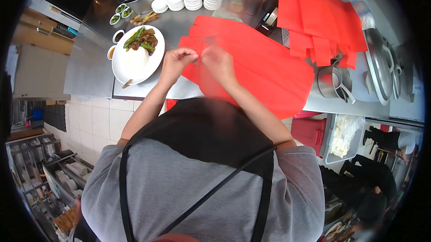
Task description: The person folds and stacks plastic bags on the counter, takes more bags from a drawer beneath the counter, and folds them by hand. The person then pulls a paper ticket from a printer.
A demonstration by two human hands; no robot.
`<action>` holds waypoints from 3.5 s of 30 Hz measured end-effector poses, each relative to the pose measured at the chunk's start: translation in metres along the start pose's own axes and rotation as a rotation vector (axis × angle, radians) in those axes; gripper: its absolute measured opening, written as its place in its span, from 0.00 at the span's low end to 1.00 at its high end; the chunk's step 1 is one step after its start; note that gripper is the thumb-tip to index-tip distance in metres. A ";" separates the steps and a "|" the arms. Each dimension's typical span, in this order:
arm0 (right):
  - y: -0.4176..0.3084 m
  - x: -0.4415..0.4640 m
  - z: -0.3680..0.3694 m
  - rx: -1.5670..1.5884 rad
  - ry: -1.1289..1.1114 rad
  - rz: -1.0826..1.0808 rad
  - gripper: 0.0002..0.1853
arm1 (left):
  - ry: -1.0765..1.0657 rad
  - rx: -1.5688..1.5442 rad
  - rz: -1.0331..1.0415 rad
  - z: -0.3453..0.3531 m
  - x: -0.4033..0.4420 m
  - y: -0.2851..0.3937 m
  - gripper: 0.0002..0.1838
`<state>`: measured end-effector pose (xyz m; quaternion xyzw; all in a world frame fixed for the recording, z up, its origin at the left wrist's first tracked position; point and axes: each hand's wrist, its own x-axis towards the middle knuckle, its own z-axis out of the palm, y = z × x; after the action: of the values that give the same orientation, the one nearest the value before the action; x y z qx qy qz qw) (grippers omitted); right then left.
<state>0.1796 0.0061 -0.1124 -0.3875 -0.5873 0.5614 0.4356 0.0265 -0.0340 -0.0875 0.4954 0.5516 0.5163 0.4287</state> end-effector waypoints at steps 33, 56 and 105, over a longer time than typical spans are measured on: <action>-0.193 0.035 -0.133 0.572 0.067 0.052 0.23 | -0.104 -0.744 -0.056 0.007 0.037 0.005 0.33; -0.171 0.010 -0.160 -0.516 0.172 -0.377 0.21 | 0.027 0.431 0.446 -0.060 0.052 0.150 0.31; 0.071 0.033 0.048 -0.714 -0.553 -0.210 0.08 | 0.303 -0.119 -0.532 -0.064 -0.059 -0.111 0.14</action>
<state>0.1214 0.0270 -0.1803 -0.2875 -0.8741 0.3589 0.1565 -0.0393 -0.0989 -0.1937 0.2249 0.6884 0.4854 0.4898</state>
